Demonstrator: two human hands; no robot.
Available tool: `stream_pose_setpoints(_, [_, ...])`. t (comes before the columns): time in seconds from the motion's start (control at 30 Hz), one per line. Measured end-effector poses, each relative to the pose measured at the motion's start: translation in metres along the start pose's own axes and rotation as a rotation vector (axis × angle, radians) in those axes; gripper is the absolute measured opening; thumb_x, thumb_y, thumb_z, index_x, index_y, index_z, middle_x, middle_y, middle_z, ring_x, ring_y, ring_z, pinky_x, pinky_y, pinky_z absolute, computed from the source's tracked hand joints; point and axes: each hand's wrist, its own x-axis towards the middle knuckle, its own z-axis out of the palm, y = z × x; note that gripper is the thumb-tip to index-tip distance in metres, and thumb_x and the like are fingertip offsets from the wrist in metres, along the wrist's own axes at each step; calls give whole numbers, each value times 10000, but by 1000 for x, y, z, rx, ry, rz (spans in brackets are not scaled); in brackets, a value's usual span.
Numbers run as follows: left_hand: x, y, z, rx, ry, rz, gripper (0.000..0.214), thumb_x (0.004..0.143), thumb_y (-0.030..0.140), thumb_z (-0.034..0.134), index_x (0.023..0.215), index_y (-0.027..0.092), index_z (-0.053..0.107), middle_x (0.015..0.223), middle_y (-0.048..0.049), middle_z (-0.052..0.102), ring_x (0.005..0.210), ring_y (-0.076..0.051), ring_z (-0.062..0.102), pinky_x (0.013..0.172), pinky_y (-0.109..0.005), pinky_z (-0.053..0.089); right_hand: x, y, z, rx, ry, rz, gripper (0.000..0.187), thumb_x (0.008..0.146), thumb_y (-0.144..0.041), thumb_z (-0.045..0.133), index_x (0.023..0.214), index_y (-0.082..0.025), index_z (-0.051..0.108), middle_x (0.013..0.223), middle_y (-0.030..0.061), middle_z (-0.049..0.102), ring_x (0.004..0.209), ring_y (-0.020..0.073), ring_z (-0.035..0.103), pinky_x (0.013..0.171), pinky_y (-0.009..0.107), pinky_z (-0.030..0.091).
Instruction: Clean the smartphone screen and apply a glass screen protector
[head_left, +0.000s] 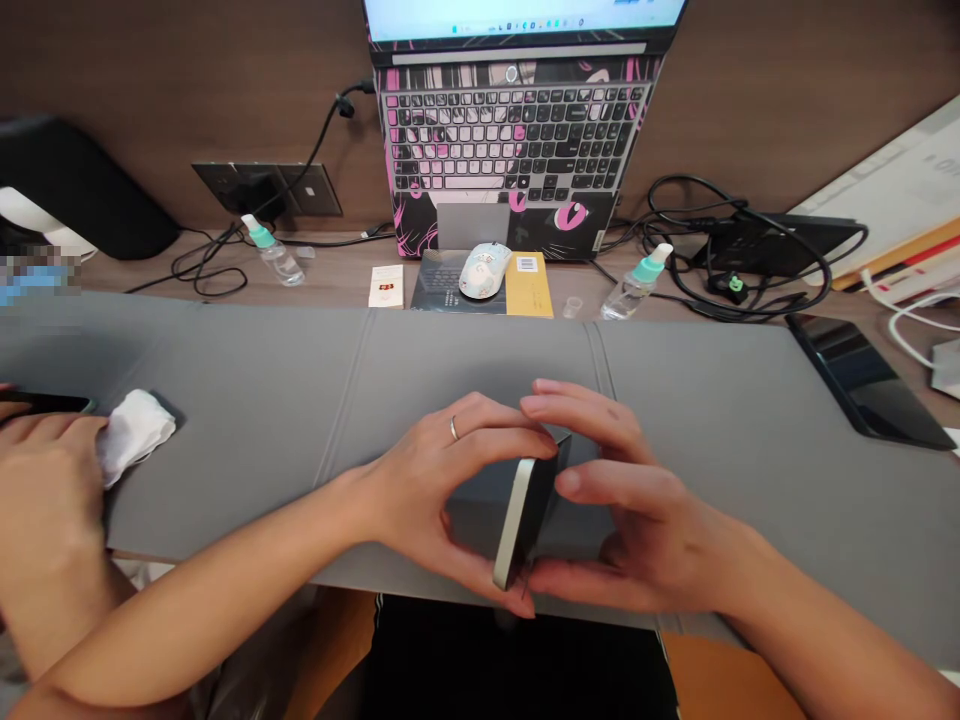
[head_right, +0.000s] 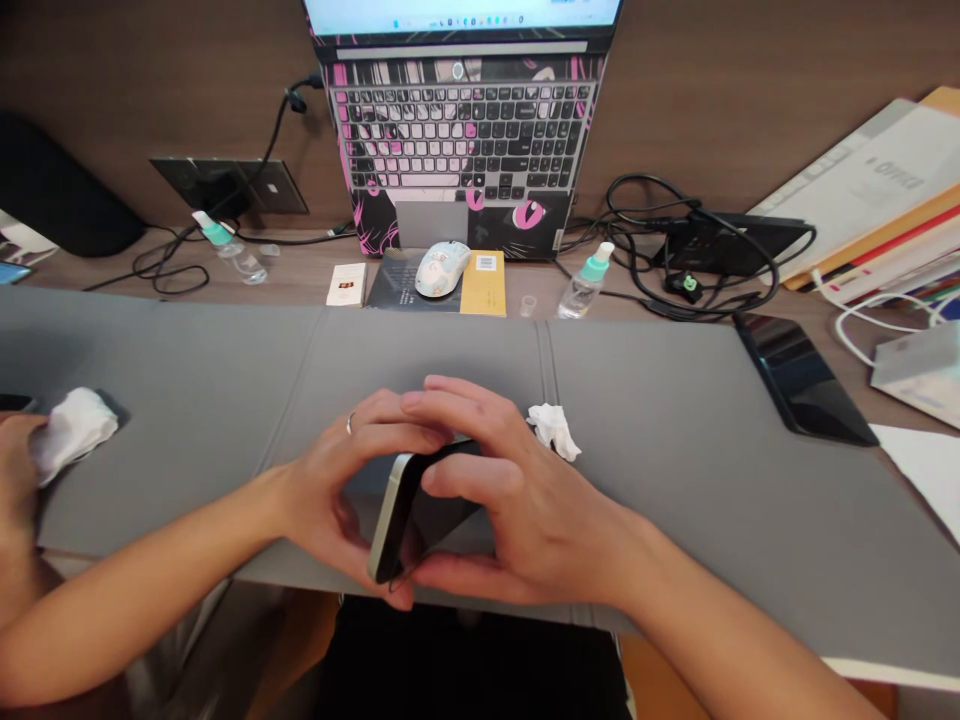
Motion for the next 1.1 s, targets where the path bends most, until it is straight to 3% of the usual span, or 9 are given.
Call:
stream_pose_setpoints(0.13, [1, 0, -1, 15, 0, -10, 866, 694, 599, 827, 1396, 257, 453, 1196, -101, 671, 1056, -264, 661, 896, -390, 539, 1, 1, -1, -4, 19, -20, 634, 761, -370, 839, 1240, -301, 429, 1423, 125, 527, 1367, 320, 487, 1137, 538, 445])
stream_pose_setpoints(0.27, [0, 0, -1, -1, 10, -20, 901, 683, 596, 836, 1420, 269, 434, 1202, -104, 658, 1034, -252, 665, 879, -382, 556, 1, 0, -1, -3, 62, -24, 658, 728, -346, 850, 1238, -289, 438, 1244, 109, 589, 1163, 284, 613, 950, 459, 561])
stream_pose_setpoints(0.53, [-2, -2, 2, -24, 71, -42, 870, 636, 583, 872, 1343, 240, 500, 1145, -102, 648, 1008, -235, 658, 870, -359, 559, -5, 7, -1, 54, 103, -16, 701, 685, -215, 835, 1266, -312, 456, 1130, 68, 621, 970, 244, 643, 778, 423, 564])
stream_pose_setpoints(0.7, [-5, -11, -7, 34, 69, -144, 842, 614, 623, 862, 1285, 244, 524, 1105, -96, 668, 986, -251, 654, 866, -397, 537, -11, 18, -10, 84, 308, 1, 781, 663, -55, 744, 1356, -290, 473, 1038, 41, 621, 890, 225, 635, 757, 413, 551])
stream_pose_setpoints(0.87, [-11, -24, -17, 59, 55, -290, 786, 629, 683, 814, 1229, 238, 568, 1117, -96, 688, 991, -257, 638, 859, -402, 517, -17, 27, -18, 69, 402, 106, 633, 723, -50, 694, 1281, -312, 551, 993, 35, 637, 847, 225, 606, 701, 393, 530])
stream_pose_setpoints(1.1, [-14, -27, -38, 189, -120, -444, 766, 656, 656, 805, 1249, 225, 581, 1145, -86, 686, 998, -264, 654, 883, -402, 511, -24, 31, -22, -37, 313, 192, 378, 800, -250, 750, 1147, -301, 608, 959, 45, 598, 876, 246, 573, 752, 417, 500])
